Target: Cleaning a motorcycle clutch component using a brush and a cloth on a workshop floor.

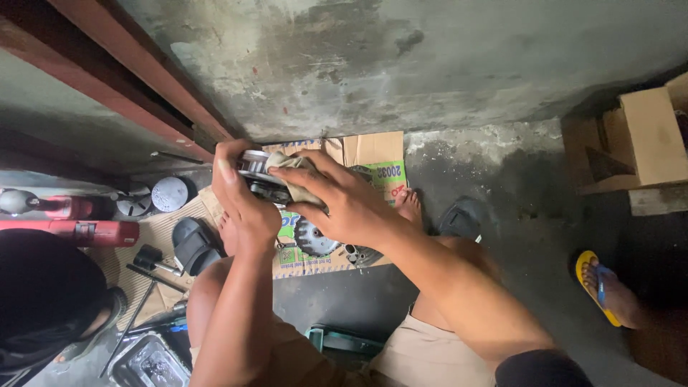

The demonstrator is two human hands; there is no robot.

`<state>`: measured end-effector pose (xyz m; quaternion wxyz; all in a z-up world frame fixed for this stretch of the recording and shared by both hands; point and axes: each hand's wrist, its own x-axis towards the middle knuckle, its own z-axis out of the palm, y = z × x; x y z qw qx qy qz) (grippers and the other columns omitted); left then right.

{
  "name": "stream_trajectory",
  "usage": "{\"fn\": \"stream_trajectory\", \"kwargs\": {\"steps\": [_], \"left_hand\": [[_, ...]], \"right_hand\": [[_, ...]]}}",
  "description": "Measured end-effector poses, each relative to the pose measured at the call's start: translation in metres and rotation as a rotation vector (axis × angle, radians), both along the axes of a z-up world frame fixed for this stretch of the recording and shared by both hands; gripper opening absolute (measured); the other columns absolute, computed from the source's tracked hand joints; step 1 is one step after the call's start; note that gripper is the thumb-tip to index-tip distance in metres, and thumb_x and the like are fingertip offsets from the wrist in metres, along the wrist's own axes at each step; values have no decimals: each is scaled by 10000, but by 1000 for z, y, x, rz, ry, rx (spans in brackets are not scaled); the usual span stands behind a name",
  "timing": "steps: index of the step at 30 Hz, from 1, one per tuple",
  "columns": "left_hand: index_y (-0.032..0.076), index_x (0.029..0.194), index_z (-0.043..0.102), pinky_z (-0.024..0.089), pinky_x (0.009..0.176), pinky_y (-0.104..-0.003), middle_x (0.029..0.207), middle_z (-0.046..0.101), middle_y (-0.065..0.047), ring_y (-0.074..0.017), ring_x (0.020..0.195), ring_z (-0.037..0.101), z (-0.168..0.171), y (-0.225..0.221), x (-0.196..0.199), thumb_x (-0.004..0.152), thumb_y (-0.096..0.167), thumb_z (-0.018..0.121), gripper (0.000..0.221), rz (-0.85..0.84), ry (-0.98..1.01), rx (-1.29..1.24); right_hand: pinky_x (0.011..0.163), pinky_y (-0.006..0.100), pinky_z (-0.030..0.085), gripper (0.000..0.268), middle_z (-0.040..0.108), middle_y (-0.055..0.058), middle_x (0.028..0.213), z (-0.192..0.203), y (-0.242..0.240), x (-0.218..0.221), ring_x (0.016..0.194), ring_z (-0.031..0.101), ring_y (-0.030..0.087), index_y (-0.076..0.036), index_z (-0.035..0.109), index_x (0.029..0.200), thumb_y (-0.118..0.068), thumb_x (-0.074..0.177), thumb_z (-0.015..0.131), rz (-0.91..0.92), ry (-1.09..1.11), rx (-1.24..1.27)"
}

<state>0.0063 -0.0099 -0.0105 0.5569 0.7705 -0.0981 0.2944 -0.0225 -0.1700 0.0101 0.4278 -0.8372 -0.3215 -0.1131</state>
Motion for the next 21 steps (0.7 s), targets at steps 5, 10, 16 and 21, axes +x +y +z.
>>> {"fn": "stream_trajectory", "kwargs": {"steps": [5, 10, 16, 21], "left_hand": [[58, 1256, 534, 422, 956, -388, 1120, 579, -171, -264, 1034, 517, 2, 2, 6, 1114, 425, 306, 455, -109, 86, -180], [170, 1232, 557, 494, 1005, -346, 1173, 630, -26, -134, 1083, 573, 14, -18, 3, 1065, 510, 430, 400, -333, 366, -920], [-38, 1464, 479, 465, 1117, -526, 1459, 545, -256, -390, 1293, 587, 18, -28, 4, 703, 639, 696, 1042, -40, 829, -1757], [-45, 1184, 691, 621, 946, -447, 1114, 733, -222, -329, 997, 746, -10, -36, 7, 764, 546, 779, 730, -89, 414, -1745]], "right_hand": [[689, 512, 656, 604, 614, 254, 1214, 2, 5, 2, 912, 737, 411, -112, 566, 1411, -15, 870, 817, -111, -104, 147], [718, 478, 659, 530, 619, 222, 1256, -16, 8, 8, 950, 753, 354, -120, 616, 1379, -110, 890, 820, -219, -251, 253], [849, 541, 637, 362, 622, 266, 1261, -25, 21, 5, 1103, 701, 450, -139, 700, 1244, -34, 906, 777, -195, -374, 280], [931, 510, 584, 323, 594, 196, 1265, -26, 31, 5, 1108, 661, 387, -209, 703, 1289, -151, 972, 717, -229, -426, 143]]}}
